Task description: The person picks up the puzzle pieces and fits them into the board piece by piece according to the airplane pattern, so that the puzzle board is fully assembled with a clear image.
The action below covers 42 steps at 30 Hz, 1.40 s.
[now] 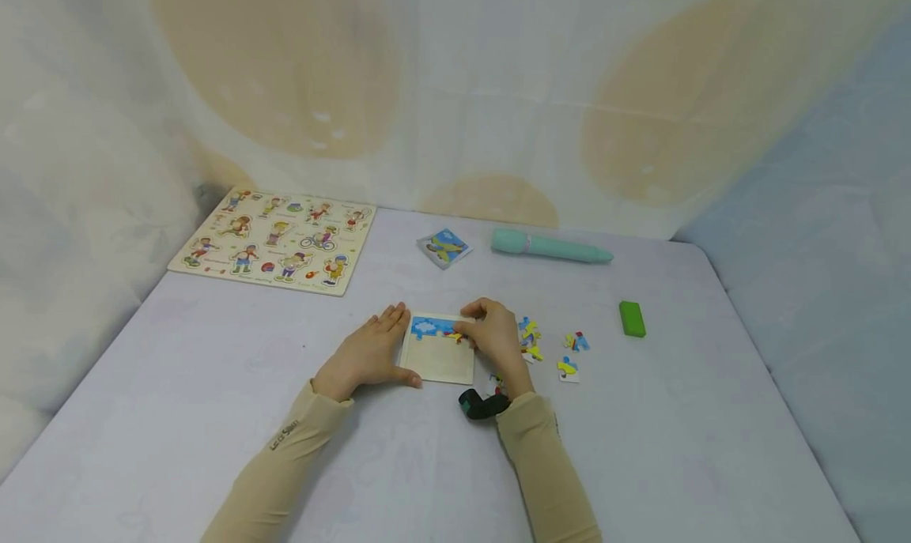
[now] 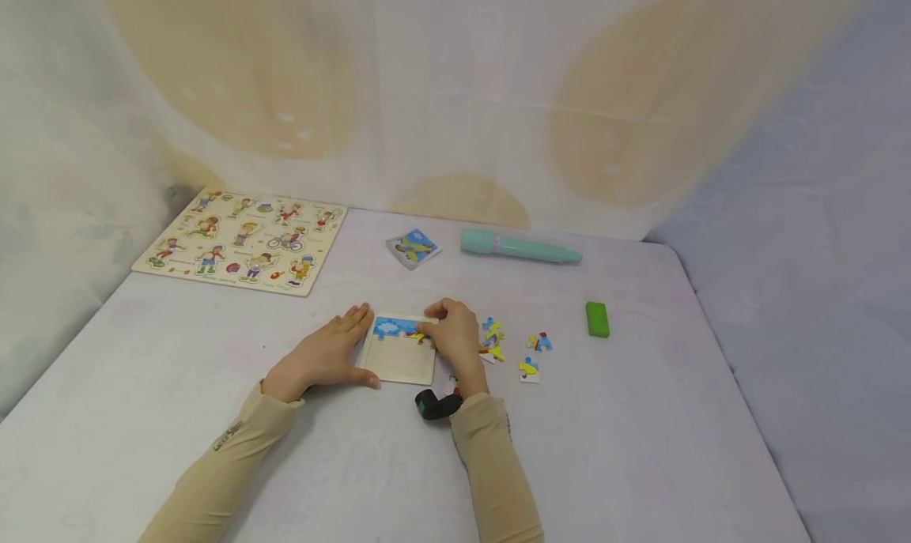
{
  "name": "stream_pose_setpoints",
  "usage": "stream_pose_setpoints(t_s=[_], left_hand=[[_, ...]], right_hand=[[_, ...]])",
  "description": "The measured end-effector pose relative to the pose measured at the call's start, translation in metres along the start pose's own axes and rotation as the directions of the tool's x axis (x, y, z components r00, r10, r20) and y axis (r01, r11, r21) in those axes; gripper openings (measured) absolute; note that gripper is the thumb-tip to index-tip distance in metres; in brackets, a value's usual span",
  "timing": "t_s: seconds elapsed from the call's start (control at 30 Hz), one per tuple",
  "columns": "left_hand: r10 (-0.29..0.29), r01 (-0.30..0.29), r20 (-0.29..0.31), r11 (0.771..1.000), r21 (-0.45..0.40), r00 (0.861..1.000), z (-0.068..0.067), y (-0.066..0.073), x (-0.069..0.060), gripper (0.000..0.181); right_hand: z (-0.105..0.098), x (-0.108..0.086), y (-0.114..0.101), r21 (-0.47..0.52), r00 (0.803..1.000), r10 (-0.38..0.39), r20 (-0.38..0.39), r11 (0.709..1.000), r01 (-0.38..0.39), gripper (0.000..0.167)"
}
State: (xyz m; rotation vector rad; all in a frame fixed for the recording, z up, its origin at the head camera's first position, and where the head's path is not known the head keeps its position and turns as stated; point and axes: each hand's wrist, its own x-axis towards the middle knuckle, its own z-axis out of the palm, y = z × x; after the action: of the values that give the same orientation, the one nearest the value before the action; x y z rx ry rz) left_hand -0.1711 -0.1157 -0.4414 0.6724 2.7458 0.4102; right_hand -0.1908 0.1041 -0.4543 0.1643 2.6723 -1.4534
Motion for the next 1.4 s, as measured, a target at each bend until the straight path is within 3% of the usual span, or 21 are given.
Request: stream_pose_setpoints(t_s=[0.2,0.37,0.67,0.87,1.07,1.27,1.4], left_hand=[[0.003,-0.003,0.002,1.000,0.002,1.000,0.001,0.000,0.000,0.120],[0.004,-0.004,0.000,1.000,0.016,1.000,0.001,0.000,0.000,0.120],[0.010,-0.010,0.003,1.000,0.013,1.000,-0.002,0.000,0.000,0.119],[0.011,-0.011,0.012,0.999,0.031,1.000,0.000,0.000,0.000,0.118],[0.006,-0.006,0.009,1.000,0.028,1.000,0.000,0.000,0.001,0.119],[0.005,-0.005,0.012,1.000,0.024,1.000,-0.001,0.002,0.002,0.119],[-0.002,0.001,0.023,1.000,0.016,1.000,-0.001,0.002,0.002,0.119]], right_hand=[[-0.007,0.004,0.005,0.129,0.998,0.031,0.061,0.991,-0.038,0.022],[-0.021,0.009,0.010,0.249,0.995,0.057,0.082,0.966,-0.076,0.028],[-0.063,0.008,0.027,0.264,0.997,0.042,0.065,0.963,-0.058,0.032],[-0.075,0.007,0.036,0.164,0.991,0.067,0.115,0.983,-0.085,0.036],[-0.080,0.007,0.043,0.055,0.993,0.047,0.109,0.997,-0.053,0.042],[-0.079,0.008,0.044,-0.054,0.987,0.026,0.159,0.998,-0.018,0.052],[-0.076,0.006,0.039,-0.141,0.985,0.027,0.172,0.990,-0.002,0.046]])
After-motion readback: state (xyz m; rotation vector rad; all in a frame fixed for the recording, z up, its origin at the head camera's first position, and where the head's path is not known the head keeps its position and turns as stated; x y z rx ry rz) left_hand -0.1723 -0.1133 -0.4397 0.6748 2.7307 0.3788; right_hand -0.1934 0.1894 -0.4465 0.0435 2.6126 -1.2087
